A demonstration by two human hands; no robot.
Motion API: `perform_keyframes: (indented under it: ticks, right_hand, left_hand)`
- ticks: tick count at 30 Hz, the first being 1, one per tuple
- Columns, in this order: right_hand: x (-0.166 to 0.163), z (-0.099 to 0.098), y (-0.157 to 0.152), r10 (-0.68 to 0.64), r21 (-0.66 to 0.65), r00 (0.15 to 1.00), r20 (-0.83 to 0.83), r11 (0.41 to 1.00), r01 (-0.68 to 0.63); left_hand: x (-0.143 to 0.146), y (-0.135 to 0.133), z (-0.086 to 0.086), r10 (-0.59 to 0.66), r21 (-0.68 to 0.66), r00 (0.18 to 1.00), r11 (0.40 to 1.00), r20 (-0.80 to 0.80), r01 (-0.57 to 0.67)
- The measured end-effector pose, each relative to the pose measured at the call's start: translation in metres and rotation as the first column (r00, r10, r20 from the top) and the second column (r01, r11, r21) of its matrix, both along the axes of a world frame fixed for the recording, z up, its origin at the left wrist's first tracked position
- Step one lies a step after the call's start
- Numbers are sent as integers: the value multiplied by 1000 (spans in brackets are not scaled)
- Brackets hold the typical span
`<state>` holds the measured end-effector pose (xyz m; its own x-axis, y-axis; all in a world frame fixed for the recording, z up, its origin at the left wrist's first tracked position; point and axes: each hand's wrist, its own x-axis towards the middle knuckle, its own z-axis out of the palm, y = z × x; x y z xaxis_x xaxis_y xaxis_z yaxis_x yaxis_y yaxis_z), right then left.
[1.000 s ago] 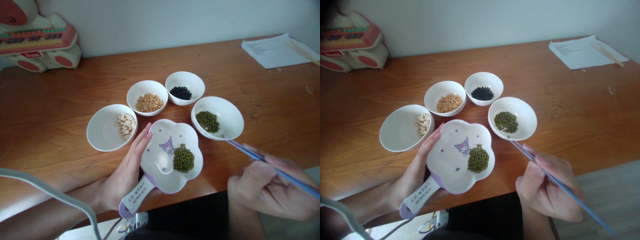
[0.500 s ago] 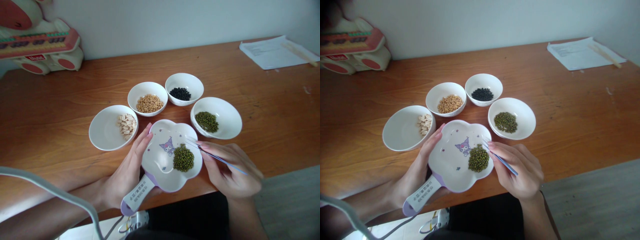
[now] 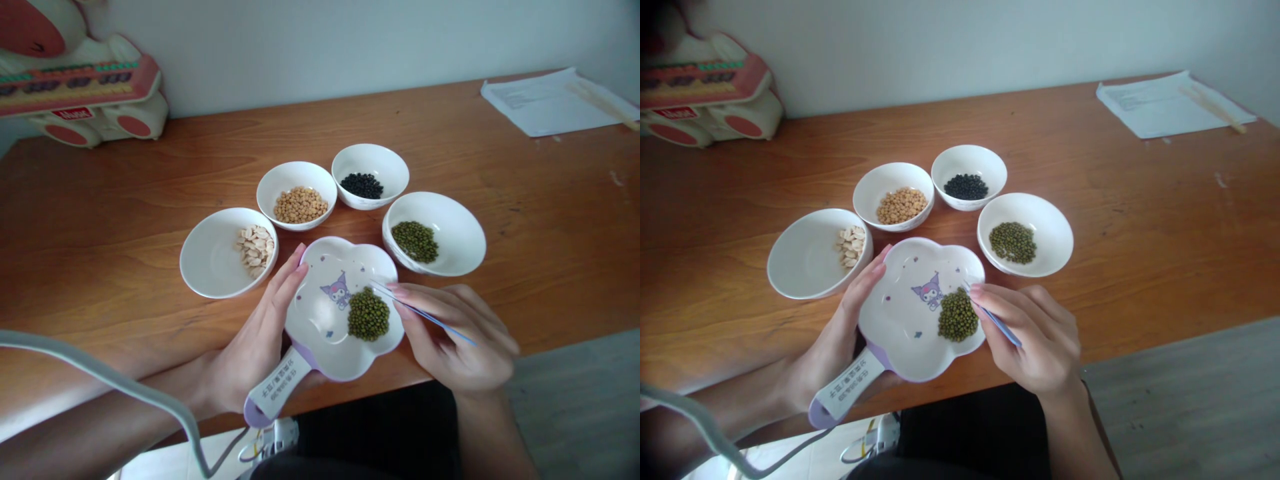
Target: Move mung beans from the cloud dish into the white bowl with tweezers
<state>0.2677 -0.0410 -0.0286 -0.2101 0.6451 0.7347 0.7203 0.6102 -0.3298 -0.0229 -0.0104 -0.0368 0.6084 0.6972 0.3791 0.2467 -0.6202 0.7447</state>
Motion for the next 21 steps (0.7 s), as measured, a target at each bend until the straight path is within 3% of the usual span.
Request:
perform_keyframes:
  ticks: [15,21]
  right_hand:
    - [1,-3,-3,-7,0,1000,-10,1000,7]
    - [1,-3,-2,119,-35,989,-83,992,-122]
  left_hand:
    - [-1,-1,-1,-16,1,1000,1000,9,16]
    - [0,-2,-1,-8,-14,1000,1000,10,8]
